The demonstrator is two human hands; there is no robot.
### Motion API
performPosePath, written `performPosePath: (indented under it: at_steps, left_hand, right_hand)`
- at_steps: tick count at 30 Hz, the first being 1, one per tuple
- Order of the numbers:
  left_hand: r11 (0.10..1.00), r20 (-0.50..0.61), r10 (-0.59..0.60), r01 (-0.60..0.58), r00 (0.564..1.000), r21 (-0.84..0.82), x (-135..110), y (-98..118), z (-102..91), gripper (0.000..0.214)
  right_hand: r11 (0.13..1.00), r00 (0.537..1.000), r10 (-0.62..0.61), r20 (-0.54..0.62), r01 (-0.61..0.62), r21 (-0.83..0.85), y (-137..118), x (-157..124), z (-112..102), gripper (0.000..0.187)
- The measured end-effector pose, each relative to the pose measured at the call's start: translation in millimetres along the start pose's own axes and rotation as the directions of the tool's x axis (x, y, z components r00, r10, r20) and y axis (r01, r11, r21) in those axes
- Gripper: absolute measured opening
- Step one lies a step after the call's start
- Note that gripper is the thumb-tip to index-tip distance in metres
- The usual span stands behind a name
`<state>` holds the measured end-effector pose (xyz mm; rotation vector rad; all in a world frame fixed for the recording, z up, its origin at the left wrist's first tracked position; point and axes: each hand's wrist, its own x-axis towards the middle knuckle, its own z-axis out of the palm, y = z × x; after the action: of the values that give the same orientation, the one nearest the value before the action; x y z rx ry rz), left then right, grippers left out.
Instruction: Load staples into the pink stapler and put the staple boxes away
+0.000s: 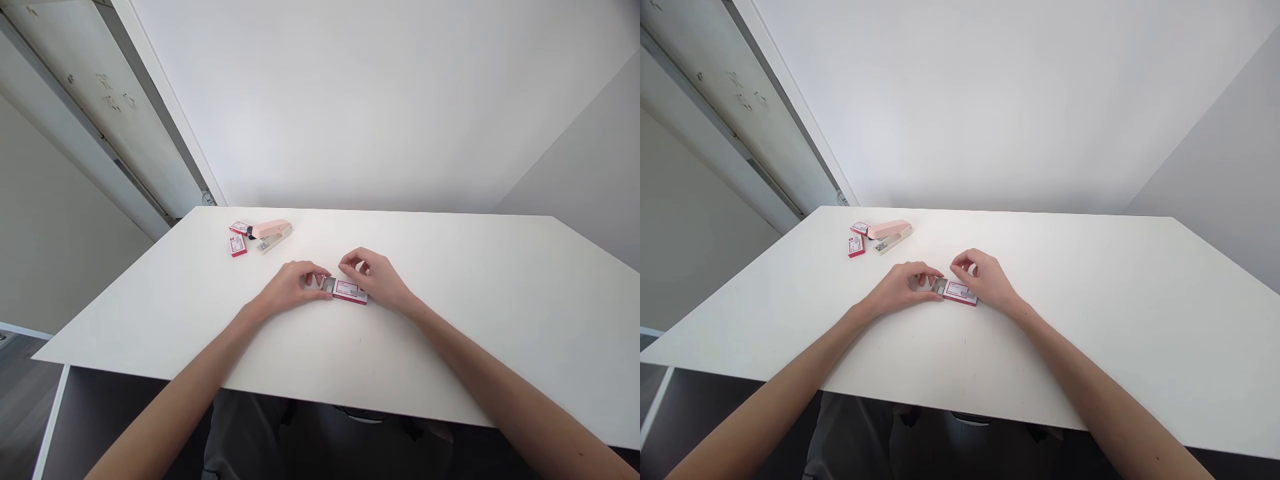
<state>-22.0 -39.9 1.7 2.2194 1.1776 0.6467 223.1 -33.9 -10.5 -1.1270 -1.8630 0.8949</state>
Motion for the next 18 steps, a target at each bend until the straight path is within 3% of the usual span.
performPosePath:
  at_steps: [3, 9, 18]
  left_hand:
    - [1.0, 0.015, -0.009, 0.009, 1.0, -0.008, 0, 4, -1.0, 0.038]
    - [0.995, 0.011, -0.087, 0.088, 0.996, -0.036, -1, 11, 2.2, 0.029]
    - [0.989, 0.03, -0.082, 0.085, 0.996, -0.122, 2, 15, 11.6, 0.026]
  right_hand:
    - [0.997, 0.998, -0.014, -0.057, 0.01, -0.073, 4, -1, 4, 0.019]
    - [0.952, 0.995, -0.104, -0.003, 0.099, -0.291, 11, -3, 14, 0.012]
    - [0.952, 0.995, -0.103, 0.008, 0.101, -0.288, 11, -3, 18, 0.012]
